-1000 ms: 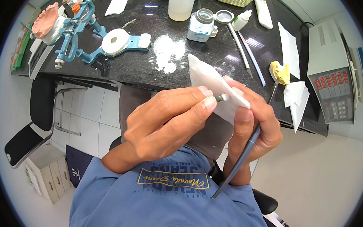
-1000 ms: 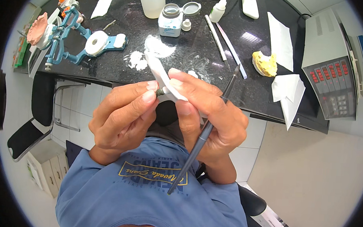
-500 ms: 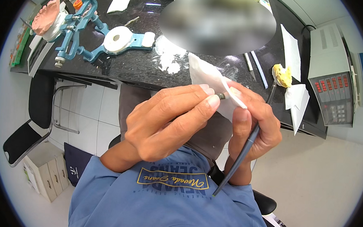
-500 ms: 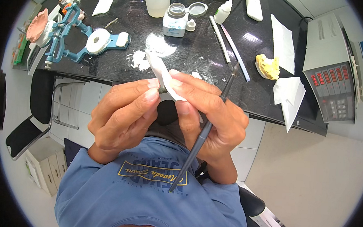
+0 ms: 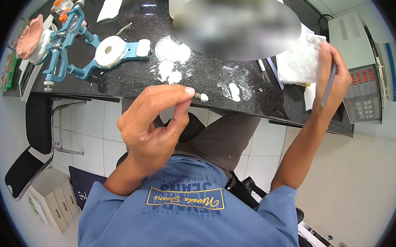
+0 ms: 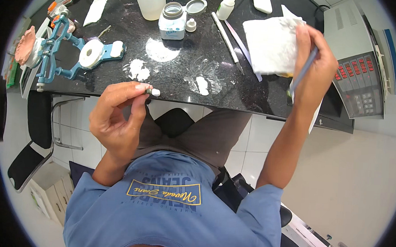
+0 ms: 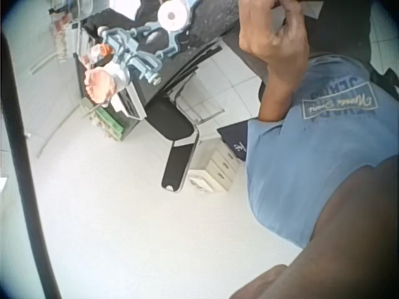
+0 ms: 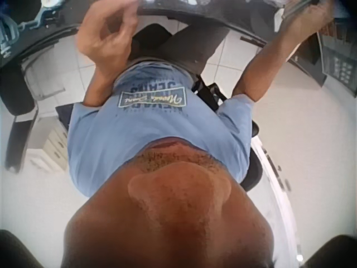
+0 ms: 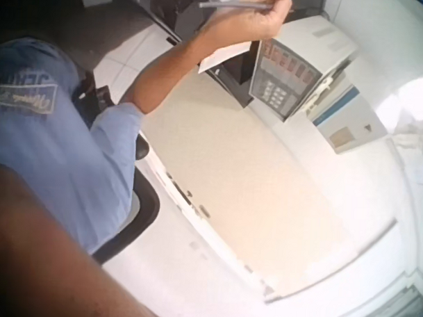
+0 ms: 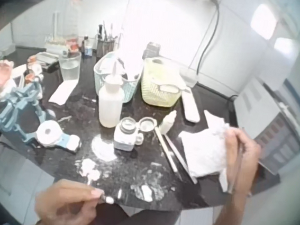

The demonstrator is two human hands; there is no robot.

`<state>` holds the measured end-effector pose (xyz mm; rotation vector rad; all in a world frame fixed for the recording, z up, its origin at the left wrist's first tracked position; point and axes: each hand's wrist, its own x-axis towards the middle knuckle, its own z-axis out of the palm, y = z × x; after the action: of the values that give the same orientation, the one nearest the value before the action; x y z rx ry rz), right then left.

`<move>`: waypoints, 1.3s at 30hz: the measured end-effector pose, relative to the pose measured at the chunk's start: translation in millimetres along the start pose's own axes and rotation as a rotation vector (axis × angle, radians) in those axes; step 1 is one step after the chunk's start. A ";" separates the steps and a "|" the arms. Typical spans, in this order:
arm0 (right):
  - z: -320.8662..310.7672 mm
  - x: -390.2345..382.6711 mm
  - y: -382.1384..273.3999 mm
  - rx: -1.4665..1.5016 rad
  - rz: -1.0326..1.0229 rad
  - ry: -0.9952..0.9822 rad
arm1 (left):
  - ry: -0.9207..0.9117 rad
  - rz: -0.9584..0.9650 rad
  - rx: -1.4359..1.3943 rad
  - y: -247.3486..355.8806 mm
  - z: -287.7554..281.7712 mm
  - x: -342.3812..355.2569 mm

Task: The person applies white paste onto a small dental component using a brush and then refines the application with a small pointed tool.

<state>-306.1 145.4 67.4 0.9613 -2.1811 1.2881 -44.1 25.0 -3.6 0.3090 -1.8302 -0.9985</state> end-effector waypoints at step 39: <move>43.0 -27.3 -40.8 -0.424 -0.185 -0.686 | -0.154 -0.418 -0.185 -5.6 -6.0 16.4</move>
<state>-258.2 103.6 52.6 1.5210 -2.6105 0.3910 -48.1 8.7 3.8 0.5268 -1.8315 -1.5062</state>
